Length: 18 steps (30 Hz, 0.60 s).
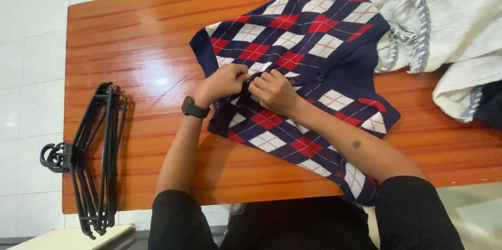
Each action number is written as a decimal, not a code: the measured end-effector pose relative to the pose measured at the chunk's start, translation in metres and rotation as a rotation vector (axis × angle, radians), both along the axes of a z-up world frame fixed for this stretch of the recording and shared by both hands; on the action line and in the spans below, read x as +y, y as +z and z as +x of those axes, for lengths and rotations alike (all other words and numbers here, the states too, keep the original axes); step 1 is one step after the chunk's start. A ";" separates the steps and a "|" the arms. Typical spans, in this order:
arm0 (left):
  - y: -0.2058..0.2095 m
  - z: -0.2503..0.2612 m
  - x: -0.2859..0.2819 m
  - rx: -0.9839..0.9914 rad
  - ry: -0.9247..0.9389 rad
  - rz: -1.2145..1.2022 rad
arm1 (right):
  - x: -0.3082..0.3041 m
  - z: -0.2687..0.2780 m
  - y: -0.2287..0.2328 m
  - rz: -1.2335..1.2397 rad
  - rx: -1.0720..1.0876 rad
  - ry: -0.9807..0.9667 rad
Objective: Smoothing and buttoning a diamond-patterned cardigan on a wooden table
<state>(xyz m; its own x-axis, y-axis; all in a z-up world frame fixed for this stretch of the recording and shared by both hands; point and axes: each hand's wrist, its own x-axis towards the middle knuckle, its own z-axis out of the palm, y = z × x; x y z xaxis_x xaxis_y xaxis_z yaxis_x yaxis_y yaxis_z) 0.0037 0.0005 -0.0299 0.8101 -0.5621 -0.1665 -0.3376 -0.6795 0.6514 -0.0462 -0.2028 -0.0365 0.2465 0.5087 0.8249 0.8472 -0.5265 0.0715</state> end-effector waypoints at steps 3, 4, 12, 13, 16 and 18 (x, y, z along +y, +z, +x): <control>0.034 -0.004 -0.008 -0.011 -0.011 -0.070 | -0.010 0.007 0.001 -0.038 0.083 -0.013; 0.029 -0.004 -0.008 -0.012 -0.005 -0.073 | -0.012 0.009 -0.006 -0.041 0.082 -0.008; 0.048 -0.012 -0.008 0.099 0.043 -0.212 | -0.014 0.016 -0.026 -0.004 0.143 -0.005; 0.044 -0.010 -0.007 0.098 0.045 -0.213 | -0.014 0.016 -0.024 -0.006 0.142 -0.003; 0.031 -0.006 -0.009 0.038 0.048 -0.225 | -0.015 0.012 -0.018 -0.011 0.154 -0.008; 0.025 -0.005 -0.011 0.029 0.102 -0.257 | -0.015 0.010 -0.011 -0.014 0.152 -0.006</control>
<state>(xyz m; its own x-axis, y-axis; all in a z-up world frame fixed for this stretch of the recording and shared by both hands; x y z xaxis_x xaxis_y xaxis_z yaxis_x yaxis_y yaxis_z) -0.0017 -0.0103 -0.0049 0.8617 -0.5046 -0.0528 -0.2547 -0.5202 0.8151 -0.0364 -0.2179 -0.0479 0.3710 0.5180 0.7707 0.8454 -0.5318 -0.0495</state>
